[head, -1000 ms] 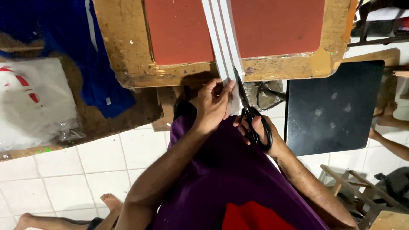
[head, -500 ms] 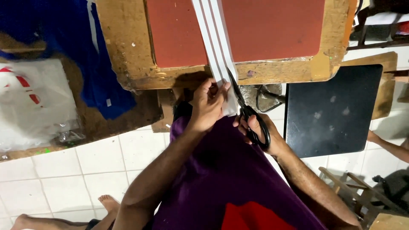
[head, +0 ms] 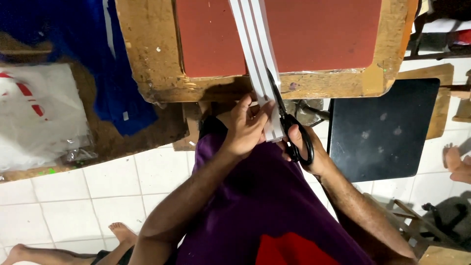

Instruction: Marking a package and cutting white strips of material with scissors in a production environment.

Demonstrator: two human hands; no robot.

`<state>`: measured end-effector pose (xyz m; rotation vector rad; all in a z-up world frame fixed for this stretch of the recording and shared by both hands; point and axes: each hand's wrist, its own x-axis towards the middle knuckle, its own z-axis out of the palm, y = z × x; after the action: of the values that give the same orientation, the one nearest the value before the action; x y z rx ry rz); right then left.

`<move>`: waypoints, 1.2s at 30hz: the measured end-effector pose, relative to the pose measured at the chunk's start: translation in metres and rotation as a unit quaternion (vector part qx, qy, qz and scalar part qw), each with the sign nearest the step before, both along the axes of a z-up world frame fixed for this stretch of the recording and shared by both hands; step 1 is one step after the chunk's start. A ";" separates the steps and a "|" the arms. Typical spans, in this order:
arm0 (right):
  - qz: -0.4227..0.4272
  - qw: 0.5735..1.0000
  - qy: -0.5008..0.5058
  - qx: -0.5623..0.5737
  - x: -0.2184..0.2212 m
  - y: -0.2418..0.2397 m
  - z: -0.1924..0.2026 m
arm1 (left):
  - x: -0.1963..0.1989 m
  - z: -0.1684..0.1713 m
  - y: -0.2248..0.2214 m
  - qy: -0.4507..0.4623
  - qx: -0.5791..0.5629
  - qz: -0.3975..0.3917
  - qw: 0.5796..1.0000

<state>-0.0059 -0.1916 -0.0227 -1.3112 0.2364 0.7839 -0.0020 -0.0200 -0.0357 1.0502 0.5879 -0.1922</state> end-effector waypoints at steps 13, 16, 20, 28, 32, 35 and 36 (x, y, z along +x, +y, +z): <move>0.027 0.999 -0.016 -0.043 0.033 0.024 0.024 | -0.004 0.022 0.013 0.008 -0.014 -0.002 1.000; 0.032 0.996 -0.008 -0.087 0.040 0.036 0.041 | -0.004 0.024 0.012 -0.019 0.001 0.000 1.000; 0.028 0.991 -0.007 -0.127 0.048 0.047 0.043 | 0.000 0.029 0.014 -0.016 0.002 0.013 1.000; 0.061 0.996 -0.012 -0.061 0.054 0.078 0.069 | 0.018 0.039 0.035 -0.009 -0.005 0.010 1.000; 0.014 0.998 0.028 -0.046 0.050 0.083 0.066 | 0.030 0.028 0.056 -0.072 0.103 0.028 0.992; -0.028 0.997 0.046 -0.046 0.048 0.090 0.073 | 0.056 0.032 0.069 -0.045 0.046 0.020 0.998; -0.031 0.997 0.046 -0.045 0.046 0.091 0.074 | 0.060 0.011 0.063 -0.045 0.046 0.017 0.998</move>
<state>0.0405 -0.1001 0.0511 -1.3479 0.3887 0.7890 0.0580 0.0430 -0.0250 1.1319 0.5369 -0.0875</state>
